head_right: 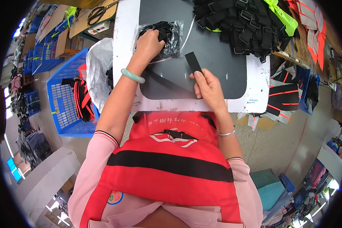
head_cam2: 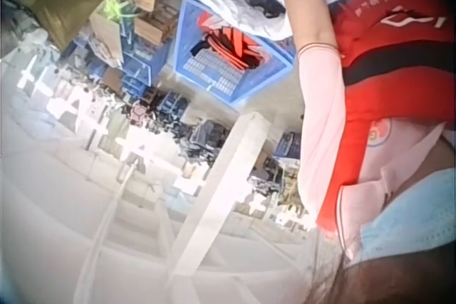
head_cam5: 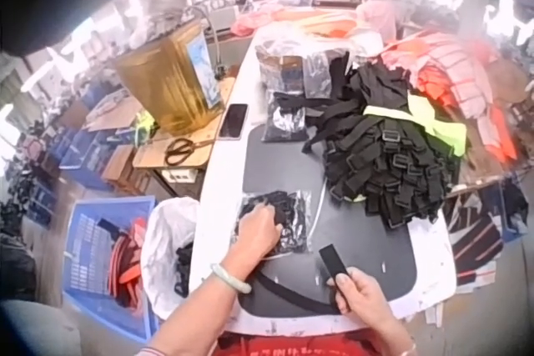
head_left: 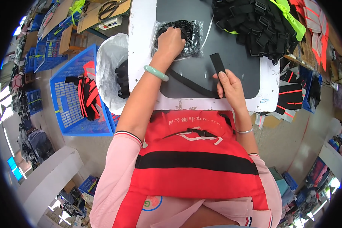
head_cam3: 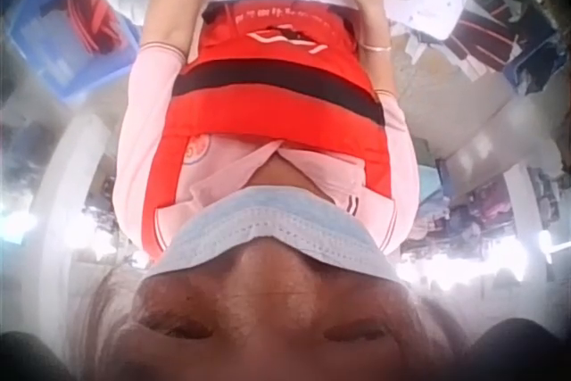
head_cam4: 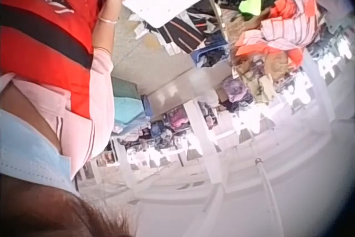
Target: Threading black nylon straps through plastic buckles on a workbench in a manufacturing setting.
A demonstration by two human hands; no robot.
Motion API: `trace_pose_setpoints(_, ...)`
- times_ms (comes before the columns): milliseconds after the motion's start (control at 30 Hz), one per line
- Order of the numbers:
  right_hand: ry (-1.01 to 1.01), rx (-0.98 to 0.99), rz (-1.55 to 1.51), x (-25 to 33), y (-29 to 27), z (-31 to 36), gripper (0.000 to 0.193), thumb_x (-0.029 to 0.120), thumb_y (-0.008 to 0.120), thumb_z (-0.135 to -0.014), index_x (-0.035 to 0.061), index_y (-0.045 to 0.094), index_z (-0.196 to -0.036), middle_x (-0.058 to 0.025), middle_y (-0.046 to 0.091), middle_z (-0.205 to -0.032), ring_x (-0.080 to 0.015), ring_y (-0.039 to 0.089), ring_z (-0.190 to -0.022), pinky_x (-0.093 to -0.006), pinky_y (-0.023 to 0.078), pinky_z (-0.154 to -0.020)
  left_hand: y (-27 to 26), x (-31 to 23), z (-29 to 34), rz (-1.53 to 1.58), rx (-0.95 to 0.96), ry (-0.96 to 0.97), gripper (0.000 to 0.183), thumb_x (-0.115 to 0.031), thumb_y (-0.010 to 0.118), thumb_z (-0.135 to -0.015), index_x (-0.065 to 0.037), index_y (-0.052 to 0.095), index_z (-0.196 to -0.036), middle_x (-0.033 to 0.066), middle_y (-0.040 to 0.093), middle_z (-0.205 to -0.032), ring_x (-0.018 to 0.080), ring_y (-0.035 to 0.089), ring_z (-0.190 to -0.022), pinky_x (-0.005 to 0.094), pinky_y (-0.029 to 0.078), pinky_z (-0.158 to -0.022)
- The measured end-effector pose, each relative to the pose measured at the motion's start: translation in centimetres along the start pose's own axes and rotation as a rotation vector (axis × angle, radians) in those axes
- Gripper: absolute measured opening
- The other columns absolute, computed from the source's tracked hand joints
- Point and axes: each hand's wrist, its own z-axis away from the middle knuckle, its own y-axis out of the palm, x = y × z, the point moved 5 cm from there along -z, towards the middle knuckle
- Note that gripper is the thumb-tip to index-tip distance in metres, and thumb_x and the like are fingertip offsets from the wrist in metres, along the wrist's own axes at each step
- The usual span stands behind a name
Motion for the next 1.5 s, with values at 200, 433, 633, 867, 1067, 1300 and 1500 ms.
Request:
trace_pose_setpoints(200,0.0,0.029,0.083,0.1,1.1,0.3,0.028,0.027,0.047,-0.097,0.0018,0.058,-0.091,0.0023,0.044,-0.051,-0.0043,0.039,-0.046,-0.021,0.032,-0.045,-0.6,0.8,-0.5,0.146,-0.117,-0.021,0.032,-0.023,0.065,-0.074,0.005,0.063,-0.089,0.0231,0.062,-0.091,0.0383,0.06,-0.088,0.0434,0.049,-0.08)
trace_pose_setpoints(433,0.033,0.017,0.088,0.1,1.3,0.4,0.029,0.027,0.048,-0.097,0.0005,0.058,-0.09,0.0022,0.044,-0.053,-0.0044,0.041,-0.047,-0.0217,0.033,-0.045,0.6,-0.2,-1.2,0.068,-0.058,0.028,0.031,-0.022,0.07,-0.073,0.003,0.062,-0.089,0.021,0.063,-0.092,0.0367,0.062,-0.088,0.0435,0.05,-0.078)
trace_pose_setpoints(633,0.015,-0.01,0.146,0.4,1.3,0.3,0.029,0.026,0.049,-0.096,0.0006,0.059,-0.087,0.0025,0.044,-0.053,-0.0042,0.041,-0.048,-0.0224,0.033,-0.046,-1.2,1.9,0.5,0.372,-0.009,-0.057,0.026,-0.017,0.067,-0.073,0.003,0.062,-0.088,0.0199,0.064,-0.083,0.0325,0.063,-0.079,0.0387,0.051,-0.073)
trace_pose_setpoints(867,-0.187,-0.137,0.54,4.0,3.0,-0.2,0.022,0.023,0.057,-0.088,0.0038,0.061,-0.078,-0.0097,0.053,-0.051,-0.0225,0.053,-0.044,-0.0327,0.04,-0.046,-3.3,-2.4,7.8,1.341,0.093,-0.213,0.016,-0.008,0.066,-0.083,0.001,0.061,-0.095,0.0058,0.062,-0.085,0.0119,0.061,-0.068,0.0245,0.054,-0.063)
trace_pose_setpoints(1067,-0.342,-0.203,0.834,4.7,3.8,0.3,0.023,0.024,0.057,-0.086,0.0038,0.057,-0.074,-0.015,0.056,-0.057,-0.0355,0.056,-0.053,-0.0422,0.044,-0.05,-2.1,-2.6,10.8,1.404,-0.057,-0.237,0.01,-0.007,0.065,-0.084,-0.001,0.06,-0.089,0.0012,0.061,-0.078,0.0068,0.058,-0.066,0.0207,0.049,-0.058)
trace_pose_setpoints(1300,-0.332,-0.106,0.793,4.1,5.3,0.0,0.02,0.023,0.052,-0.088,0.0044,0.055,-0.081,-0.0174,0.058,-0.062,-0.0385,0.057,-0.059,-0.0463,0.044,-0.054,-2.2,-3.9,12.7,1.461,-0.064,-0.211,0.01,-0.008,0.062,-0.087,-0.001,0.062,-0.094,0.0052,0.065,-0.091,0.0098,0.06,-0.077,0.0219,0.05,-0.07)
trace_pose_setpoints(1500,-0.282,-0.078,0.649,4.3,5.0,0.4,0.02,0.022,0.052,-0.088,0.0033,0.054,-0.08,-0.0185,0.057,-0.062,-0.0393,0.057,-0.06,-0.0463,0.042,-0.054,-1.3,-2.9,13.0,1.684,0.209,-0.359,0.017,-0.007,0.065,-0.085,0.0,0.062,-0.1,0.0068,0.065,-0.09,0.0128,0.063,-0.077,0.0239,0.053,-0.072)
